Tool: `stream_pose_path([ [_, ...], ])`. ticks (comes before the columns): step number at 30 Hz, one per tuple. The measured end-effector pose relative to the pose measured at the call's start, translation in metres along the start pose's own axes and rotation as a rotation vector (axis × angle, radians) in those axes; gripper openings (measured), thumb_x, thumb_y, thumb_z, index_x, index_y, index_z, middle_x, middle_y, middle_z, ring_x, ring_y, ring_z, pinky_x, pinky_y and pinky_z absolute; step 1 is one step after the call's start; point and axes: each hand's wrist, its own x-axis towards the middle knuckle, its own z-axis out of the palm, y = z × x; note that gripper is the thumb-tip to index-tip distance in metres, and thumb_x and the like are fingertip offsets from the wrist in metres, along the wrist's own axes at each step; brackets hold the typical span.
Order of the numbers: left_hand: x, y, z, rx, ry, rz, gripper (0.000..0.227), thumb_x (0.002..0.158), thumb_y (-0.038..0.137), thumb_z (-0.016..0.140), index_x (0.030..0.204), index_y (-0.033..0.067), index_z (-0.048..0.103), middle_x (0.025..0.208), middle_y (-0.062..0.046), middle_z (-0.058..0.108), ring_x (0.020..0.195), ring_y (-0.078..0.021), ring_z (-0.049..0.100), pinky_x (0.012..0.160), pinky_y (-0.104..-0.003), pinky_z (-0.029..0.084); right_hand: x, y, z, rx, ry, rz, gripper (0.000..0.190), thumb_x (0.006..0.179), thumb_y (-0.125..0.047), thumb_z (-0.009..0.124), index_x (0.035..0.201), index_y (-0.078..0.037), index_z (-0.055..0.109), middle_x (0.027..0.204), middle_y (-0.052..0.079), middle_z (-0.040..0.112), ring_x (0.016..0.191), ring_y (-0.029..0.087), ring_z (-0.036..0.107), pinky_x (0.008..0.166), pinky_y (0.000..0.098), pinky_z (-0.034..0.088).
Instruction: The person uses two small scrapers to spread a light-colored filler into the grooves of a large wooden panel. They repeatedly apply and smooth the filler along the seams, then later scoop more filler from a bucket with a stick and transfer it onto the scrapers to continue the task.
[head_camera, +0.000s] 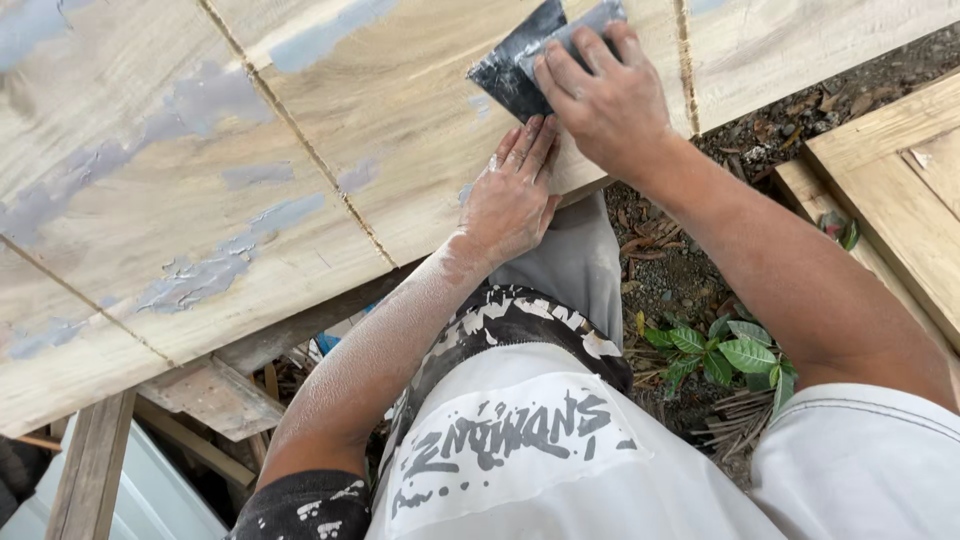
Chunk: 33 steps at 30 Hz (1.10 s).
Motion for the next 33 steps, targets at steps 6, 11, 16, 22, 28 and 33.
stream_pose_path([
  [6,-0.003,0.0,0.004,0.004,-0.047,-0.009,0.072,0.095,0.03,0.063,0.149,-0.0133,0.04,0.157,-0.028,0.037,0.152,-0.0381,0.029,0.127,-0.048,0.02,0.004,-0.006,0.009,0.019,0.005,-0.015,0.031,0.1,-0.014,0.063,0.128,-0.002,0.069,0.13,0.01,0.069,0.123,0.026,0.064,0.109,0.0466,0.043],
  [11,0.007,-0.011,0.009,0.01,-0.03,0.005,0.073,0.092,0.031,0.063,0.145,-0.0139,0.042,0.156,-0.028,0.037,0.151,-0.0389,0.029,0.126,-0.048,0.019,0.009,-0.003,0.016,-0.021,-0.022,-0.008,0.025,0.105,-0.019,0.068,0.127,-0.007,0.072,0.128,0.008,0.07,0.119,0.025,0.063,0.112,0.0485,0.044],
  [16,-0.005,0.003,0.006,0.024,-0.044,-0.008,0.072,0.098,0.031,0.06,0.148,-0.016,0.04,0.157,-0.03,0.037,0.15,-0.0398,0.03,0.127,-0.048,0.02,0.013,-0.018,0.0,0.079,0.049,-0.003,0.03,0.101,-0.017,0.068,0.126,-0.001,0.072,0.128,0.01,0.07,0.126,0.025,0.063,0.11,0.0452,0.044],
  [22,-0.004,0.0,0.013,0.039,-0.001,0.003,0.07,0.095,0.034,0.057,0.144,-0.0149,0.044,0.154,-0.029,0.041,0.148,-0.0398,0.031,0.124,-0.049,0.019,0.007,-0.024,0.015,0.037,0.024,-0.01,0.025,0.1,-0.018,0.068,0.123,-0.011,0.074,0.128,0.007,0.072,0.118,0.027,0.066,0.108,0.0515,0.046],
  [28,0.004,-0.003,0.002,0.084,-0.048,-0.001,0.069,0.098,0.035,0.057,0.143,-0.0157,0.047,0.153,-0.028,0.044,0.148,-0.0408,0.033,0.126,-0.049,0.02,0.022,-0.023,0.011,0.036,0.019,-0.001,0.019,0.111,-0.02,0.069,0.121,-0.005,0.073,0.124,0.01,0.071,0.113,0.026,0.066,0.114,0.0499,0.047],
  [33,-0.014,0.011,-0.004,0.035,-0.118,0.001,0.068,0.101,0.038,0.057,0.142,-0.0148,0.048,0.154,-0.029,0.043,0.15,-0.0419,0.032,0.127,-0.05,0.021,0.026,-0.046,-0.007,0.27,-0.063,0.09,0.033,0.097,-0.009,0.066,0.128,0.0,0.071,0.125,0.013,0.071,0.115,0.031,0.066,0.098,0.0504,0.049],
])
